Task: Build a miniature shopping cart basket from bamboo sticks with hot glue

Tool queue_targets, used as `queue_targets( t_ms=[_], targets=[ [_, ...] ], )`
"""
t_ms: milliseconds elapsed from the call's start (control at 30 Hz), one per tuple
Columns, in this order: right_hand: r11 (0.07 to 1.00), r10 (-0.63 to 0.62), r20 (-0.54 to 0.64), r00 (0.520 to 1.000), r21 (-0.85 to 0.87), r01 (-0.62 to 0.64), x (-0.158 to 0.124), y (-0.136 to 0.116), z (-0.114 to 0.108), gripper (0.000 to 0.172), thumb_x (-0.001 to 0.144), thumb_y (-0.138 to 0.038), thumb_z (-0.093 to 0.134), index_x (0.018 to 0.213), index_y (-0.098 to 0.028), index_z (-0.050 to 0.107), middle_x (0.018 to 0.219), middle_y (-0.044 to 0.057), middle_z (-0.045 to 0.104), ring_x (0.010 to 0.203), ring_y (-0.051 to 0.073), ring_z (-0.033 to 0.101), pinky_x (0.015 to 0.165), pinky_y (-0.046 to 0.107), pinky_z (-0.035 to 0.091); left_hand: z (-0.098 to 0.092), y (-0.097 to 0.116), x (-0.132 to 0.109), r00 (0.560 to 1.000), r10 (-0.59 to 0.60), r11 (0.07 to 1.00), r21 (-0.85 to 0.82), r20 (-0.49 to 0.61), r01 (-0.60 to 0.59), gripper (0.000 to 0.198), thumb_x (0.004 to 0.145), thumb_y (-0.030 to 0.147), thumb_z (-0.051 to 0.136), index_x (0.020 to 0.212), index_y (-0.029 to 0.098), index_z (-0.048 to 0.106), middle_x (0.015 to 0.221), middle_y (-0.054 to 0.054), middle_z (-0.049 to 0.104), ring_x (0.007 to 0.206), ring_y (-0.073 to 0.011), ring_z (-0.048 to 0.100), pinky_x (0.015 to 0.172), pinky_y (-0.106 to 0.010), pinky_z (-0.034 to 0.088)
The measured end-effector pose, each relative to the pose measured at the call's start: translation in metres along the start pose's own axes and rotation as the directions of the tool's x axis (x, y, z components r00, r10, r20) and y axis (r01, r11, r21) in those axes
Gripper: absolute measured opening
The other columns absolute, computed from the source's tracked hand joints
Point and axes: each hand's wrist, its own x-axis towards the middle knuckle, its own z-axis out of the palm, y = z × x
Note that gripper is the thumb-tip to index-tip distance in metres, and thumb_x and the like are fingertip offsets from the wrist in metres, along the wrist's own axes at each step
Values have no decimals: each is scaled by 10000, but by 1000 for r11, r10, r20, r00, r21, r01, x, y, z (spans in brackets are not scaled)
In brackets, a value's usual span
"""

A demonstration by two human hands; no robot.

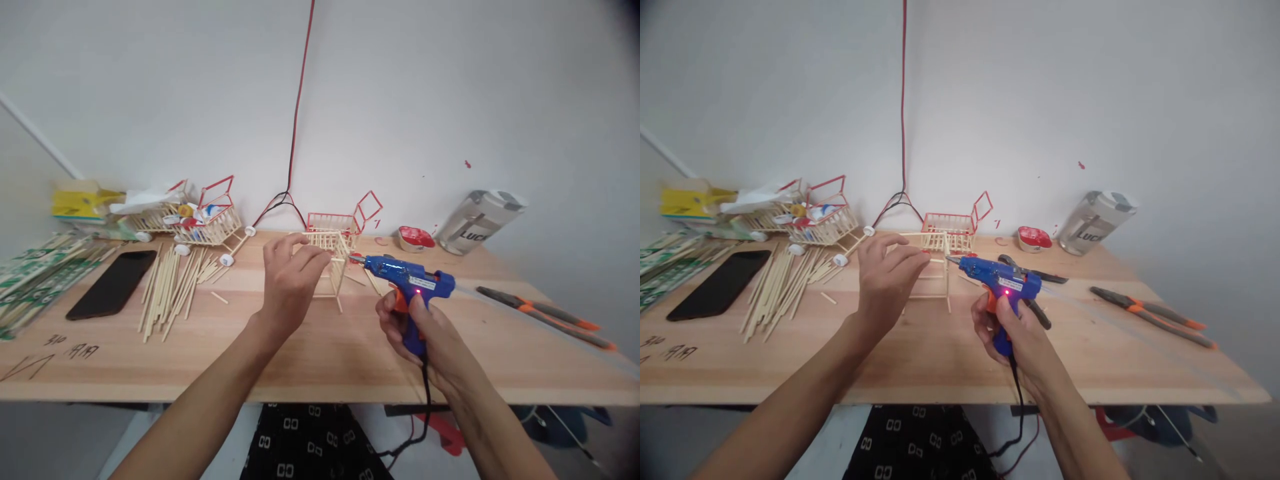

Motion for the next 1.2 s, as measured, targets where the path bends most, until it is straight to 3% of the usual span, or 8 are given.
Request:
queue_targets(
  t_ms=[367,767,1200],
  targets=[
    [1000,-7,-8,1000,-29,6,10,-4,14,419,812,-592,613,866,-179,568,746,11,518,474,44,378,319,127,196,2,-1,-2,1000,-6,1000,-23,7,7,72,865,153,638,896,214,663,879,-7,740,1011,-227,570,913,-432,348],
    [988,62,-130,989,-134,-80,-9,0,3,424,810,-588,619,864,-172,551,748,9,508,505,52,410,340,126,242,0,-2,-3,1000,-11,1000,-19,4,12,63,875,164,629,868,215,665,873,4,744,993,-227,571,888,-429,346],
    [999,36,-87,996,14,-35,-8,0,10,439,791,-617,619,799,-185,536,688,-16,485,452,43,385,297,107,215,0,-1,-1,1000,-6,1000,-12,-23,6,73,841,152,668,885,209,661,870,7,744,990,-225,577,892,-425,362]
  ],
)
